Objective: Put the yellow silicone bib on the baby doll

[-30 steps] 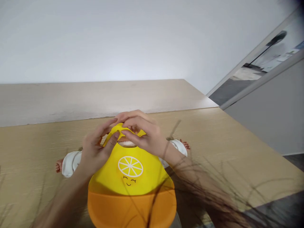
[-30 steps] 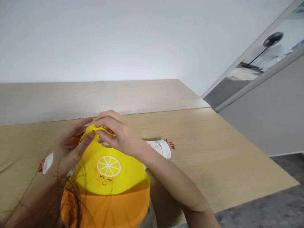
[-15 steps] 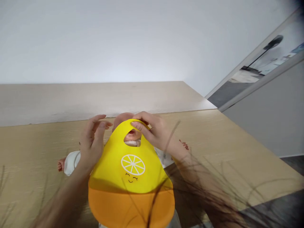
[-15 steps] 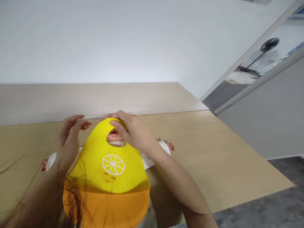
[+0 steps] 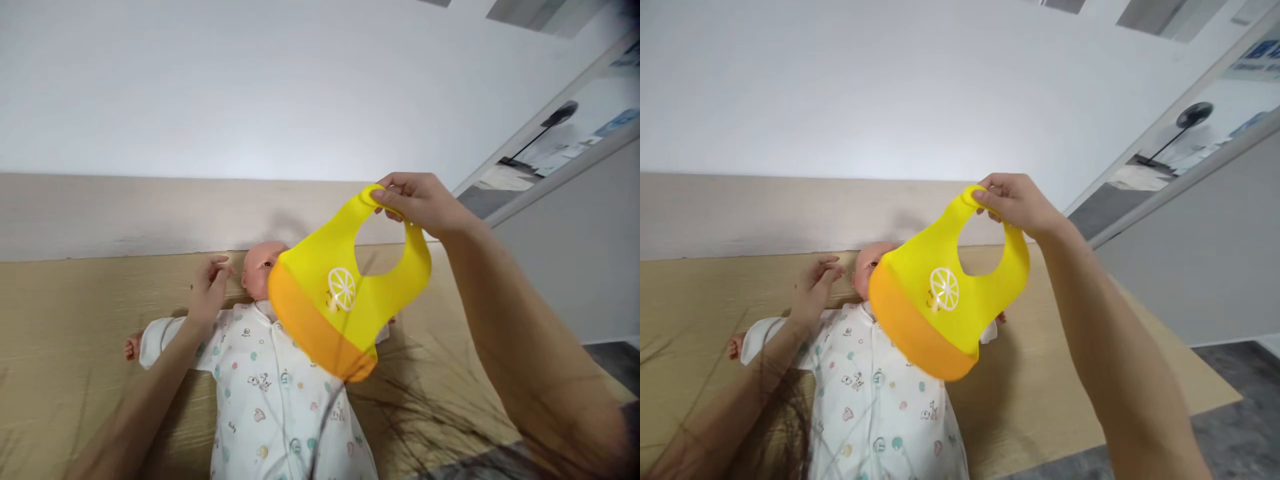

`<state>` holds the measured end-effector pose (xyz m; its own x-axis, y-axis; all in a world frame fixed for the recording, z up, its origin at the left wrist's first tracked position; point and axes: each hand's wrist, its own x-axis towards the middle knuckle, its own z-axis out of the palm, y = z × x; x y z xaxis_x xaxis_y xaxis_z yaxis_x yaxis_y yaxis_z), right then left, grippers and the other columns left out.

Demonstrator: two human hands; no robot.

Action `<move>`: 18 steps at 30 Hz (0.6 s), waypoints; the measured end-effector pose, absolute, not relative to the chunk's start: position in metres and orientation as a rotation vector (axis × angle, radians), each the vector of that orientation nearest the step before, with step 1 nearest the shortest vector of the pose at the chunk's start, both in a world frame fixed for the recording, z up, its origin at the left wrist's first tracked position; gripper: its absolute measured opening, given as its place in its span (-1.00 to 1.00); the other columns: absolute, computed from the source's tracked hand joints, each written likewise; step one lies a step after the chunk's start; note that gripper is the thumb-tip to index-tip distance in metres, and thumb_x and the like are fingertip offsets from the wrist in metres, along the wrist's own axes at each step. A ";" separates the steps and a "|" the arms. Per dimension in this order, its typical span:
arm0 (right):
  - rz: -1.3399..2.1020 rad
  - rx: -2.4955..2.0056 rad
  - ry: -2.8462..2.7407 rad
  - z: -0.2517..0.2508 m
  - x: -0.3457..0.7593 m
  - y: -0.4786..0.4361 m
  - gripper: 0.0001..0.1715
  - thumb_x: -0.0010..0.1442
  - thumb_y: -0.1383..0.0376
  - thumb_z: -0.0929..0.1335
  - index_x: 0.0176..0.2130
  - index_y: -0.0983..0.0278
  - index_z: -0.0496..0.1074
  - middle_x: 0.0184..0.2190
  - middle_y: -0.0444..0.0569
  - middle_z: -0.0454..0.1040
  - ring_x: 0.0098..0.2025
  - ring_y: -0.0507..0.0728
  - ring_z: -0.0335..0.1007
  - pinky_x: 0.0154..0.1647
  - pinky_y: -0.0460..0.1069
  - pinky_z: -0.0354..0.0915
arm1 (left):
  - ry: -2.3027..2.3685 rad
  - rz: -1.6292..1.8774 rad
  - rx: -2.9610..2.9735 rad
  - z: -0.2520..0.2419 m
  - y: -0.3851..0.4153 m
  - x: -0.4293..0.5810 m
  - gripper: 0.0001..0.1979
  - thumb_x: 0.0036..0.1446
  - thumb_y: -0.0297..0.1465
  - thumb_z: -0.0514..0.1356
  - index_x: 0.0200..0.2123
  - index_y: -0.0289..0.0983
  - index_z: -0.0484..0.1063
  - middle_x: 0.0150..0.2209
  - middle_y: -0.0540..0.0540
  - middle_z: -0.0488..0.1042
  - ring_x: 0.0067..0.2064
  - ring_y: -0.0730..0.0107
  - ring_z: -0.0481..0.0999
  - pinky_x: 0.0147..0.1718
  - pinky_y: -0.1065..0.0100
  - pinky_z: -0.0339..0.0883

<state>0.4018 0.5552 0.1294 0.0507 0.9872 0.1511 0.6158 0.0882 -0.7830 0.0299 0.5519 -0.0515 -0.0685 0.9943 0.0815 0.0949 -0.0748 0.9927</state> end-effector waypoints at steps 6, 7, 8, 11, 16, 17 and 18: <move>0.559 -1.955 -1.449 0.110 0.460 0.590 -0.86 0.29 0.31 0.42 -0.33 0.33 0.47 -0.45 -0.02 0.49 -0.54 -0.05 0.20 -0.48 -0.09 0.13 | 1.342 1.158 1.488 -0.063 0.556 0.027 -0.70 0.03 -0.20 0.15 -0.23 -0.22 0.53 -0.29 -0.15 0.63 -0.17 0.13 0.61 -0.06 0.14 0.44; 0.555 -1.990 -1.410 0.104 0.468 0.595 -0.85 0.28 0.32 0.42 -0.35 0.32 0.46 -0.45 -0.02 0.49 -0.55 -0.04 0.19 -0.48 -0.09 0.13 | 1.345 1.137 1.511 -0.064 0.556 0.027 -0.70 0.04 -0.21 0.14 -0.23 -0.22 0.53 -0.28 -0.15 0.63 -0.17 0.13 0.61 -0.06 0.14 0.44; 0.539 -2.012 -1.372 0.098 0.477 0.598 -0.84 0.28 0.32 0.42 -0.36 0.32 0.46 -0.45 -0.01 0.49 -0.55 -0.04 0.18 -0.48 -0.09 0.13 | 1.348 1.117 1.527 -0.065 0.556 0.027 -0.69 0.05 -0.21 0.13 -0.23 -0.22 0.54 -0.27 -0.16 0.64 -0.17 0.13 0.61 -0.06 0.14 0.44; 0.448 -2.092 -1.272 0.081 0.503 0.604 -0.86 0.28 0.33 0.41 -0.35 0.32 0.46 -0.41 0.02 0.54 -0.54 -0.03 0.18 -0.45 -0.08 0.17 | 1.359 1.081 1.552 -0.066 0.556 0.028 -0.69 0.05 -0.20 0.12 -0.25 -0.24 0.55 -0.23 -0.17 0.65 -0.14 0.12 0.61 -0.03 0.13 0.44; 0.260 -2.328 -1.158 0.064 0.548 0.598 -0.86 0.28 0.31 0.39 -0.29 0.35 0.51 -0.37 0.08 0.59 -0.54 -0.01 0.23 -0.42 -0.06 0.20 | 1.360 1.061 1.557 -0.068 0.557 0.029 -0.68 0.04 -0.18 0.13 -0.26 -0.24 0.54 -0.19 -0.20 0.65 -0.11 0.10 0.61 -0.01 0.13 0.45; 0.225 -2.381 -1.136 0.061 0.557 0.594 -0.85 0.27 0.30 0.39 -0.27 0.36 0.53 -0.37 0.08 0.59 -0.54 0.00 0.25 -0.41 -0.06 0.21 | 1.365 1.055 1.562 -0.069 0.557 0.028 -0.69 0.05 -0.17 0.13 -0.27 -0.23 0.54 -0.18 -0.20 0.65 -0.11 0.09 0.61 0.00 0.13 0.45; 0.195 -2.433 -1.114 0.058 0.566 0.588 -0.84 0.26 0.29 0.39 -0.26 0.36 0.54 -0.36 0.08 0.59 -0.53 0.01 0.27 -0.39 -0.05 0.23 | 1.369 1.046 1.568 -0.069 0.557 0.028 -0.69 0.06 -0.17 0.12 -0.27 -0.22 0.54 -0.17 -0.20 0.65 -0.09 0.09 0.60 0.01 0.13 0.45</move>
